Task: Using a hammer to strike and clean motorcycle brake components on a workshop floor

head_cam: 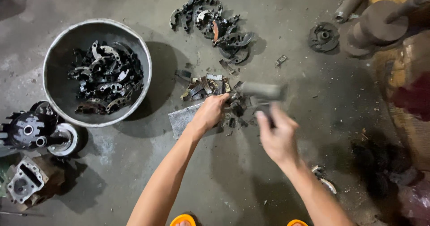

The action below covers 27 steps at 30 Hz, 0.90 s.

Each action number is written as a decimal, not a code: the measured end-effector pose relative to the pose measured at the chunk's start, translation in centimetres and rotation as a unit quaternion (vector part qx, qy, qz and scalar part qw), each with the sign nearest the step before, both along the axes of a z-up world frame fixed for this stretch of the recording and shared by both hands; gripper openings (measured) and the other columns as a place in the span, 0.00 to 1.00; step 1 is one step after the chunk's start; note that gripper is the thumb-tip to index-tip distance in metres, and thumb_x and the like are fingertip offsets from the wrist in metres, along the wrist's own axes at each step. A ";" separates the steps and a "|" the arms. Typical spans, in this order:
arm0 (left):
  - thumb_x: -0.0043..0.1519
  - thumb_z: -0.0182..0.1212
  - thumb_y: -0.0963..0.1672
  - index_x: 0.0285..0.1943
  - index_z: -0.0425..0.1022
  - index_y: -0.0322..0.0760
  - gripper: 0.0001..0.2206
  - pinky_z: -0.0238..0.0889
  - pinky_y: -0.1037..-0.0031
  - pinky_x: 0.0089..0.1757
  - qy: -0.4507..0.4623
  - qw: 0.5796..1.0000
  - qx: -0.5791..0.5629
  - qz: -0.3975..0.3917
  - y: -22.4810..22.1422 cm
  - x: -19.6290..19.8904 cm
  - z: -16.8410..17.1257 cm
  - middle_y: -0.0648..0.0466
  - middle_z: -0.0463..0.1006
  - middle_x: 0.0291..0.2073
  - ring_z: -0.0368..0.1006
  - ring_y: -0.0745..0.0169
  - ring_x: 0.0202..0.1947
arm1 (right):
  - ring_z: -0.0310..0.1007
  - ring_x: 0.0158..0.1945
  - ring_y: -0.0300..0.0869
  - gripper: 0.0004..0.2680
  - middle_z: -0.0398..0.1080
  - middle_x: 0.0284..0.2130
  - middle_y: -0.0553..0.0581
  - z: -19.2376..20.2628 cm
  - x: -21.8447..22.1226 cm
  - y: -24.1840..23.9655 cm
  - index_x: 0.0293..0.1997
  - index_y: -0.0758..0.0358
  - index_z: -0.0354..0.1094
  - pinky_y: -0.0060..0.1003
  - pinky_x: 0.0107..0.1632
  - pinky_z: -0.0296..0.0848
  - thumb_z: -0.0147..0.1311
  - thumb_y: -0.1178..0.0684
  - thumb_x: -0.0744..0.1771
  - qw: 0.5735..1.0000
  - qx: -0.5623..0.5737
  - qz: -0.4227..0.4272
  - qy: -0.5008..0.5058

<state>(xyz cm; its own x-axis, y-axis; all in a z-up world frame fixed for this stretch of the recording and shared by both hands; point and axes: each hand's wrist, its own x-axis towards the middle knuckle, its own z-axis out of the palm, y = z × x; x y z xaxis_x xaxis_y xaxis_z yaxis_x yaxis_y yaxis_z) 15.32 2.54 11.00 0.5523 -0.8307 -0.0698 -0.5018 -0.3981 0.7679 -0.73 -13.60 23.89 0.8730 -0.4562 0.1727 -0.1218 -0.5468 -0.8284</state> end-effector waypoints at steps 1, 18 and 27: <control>0.56 0.51 0.35 0.47 0.70 0.34 0.12 0.72 0.54 0.44 -0.002 1.000 -0.001 -0.002 0.1 0.0 -0.7 0.43 0.80 0.37 0.78 0.34 0.43 | 0.74 0.21 0.46 0.08 0.74 0.21 0.63 -0.2 0.3 -0.7 0.51 0.71 0.74 0.38 0.20 0.74 0.53 0.59 0.69 1.000 -0.001 -0.002 -0.002; 0.58 0.62 0.35 0.45 0.80 0.36 0.09 0.72 0.53 0.43 0.067 0.965 -0.096 0.236 3.6 -2.3 2.7 0.42 0.85 0.34 0.80 0.37 0.42 | 0.68 0.13 0.41 0.14 0.72 0.14 0.62 1.0 -1.5 1.1 0.59 0.69 0.71 0.34 0.15 0.69 0.54 0.59 0.67 0.984 0.167 -0.021 0.067; 0.46 0.50 0.31 0.43 0.68 0.34 0.17 0.71 0.54 0.48 0.039 0.998 -0.017 0.035 1.6 -1.8 0.1 0.40 0.79 0.37 0.77 0.37 0.46 | 0.66 0.09 0.41 0.15 0.68 0.09 0.61 1.8 -2.8 0.2 0.58 0.67 0.71 0.34 0.12 0.62 0.57 0.59 0.65 0.988 0.140 -0.022 0.065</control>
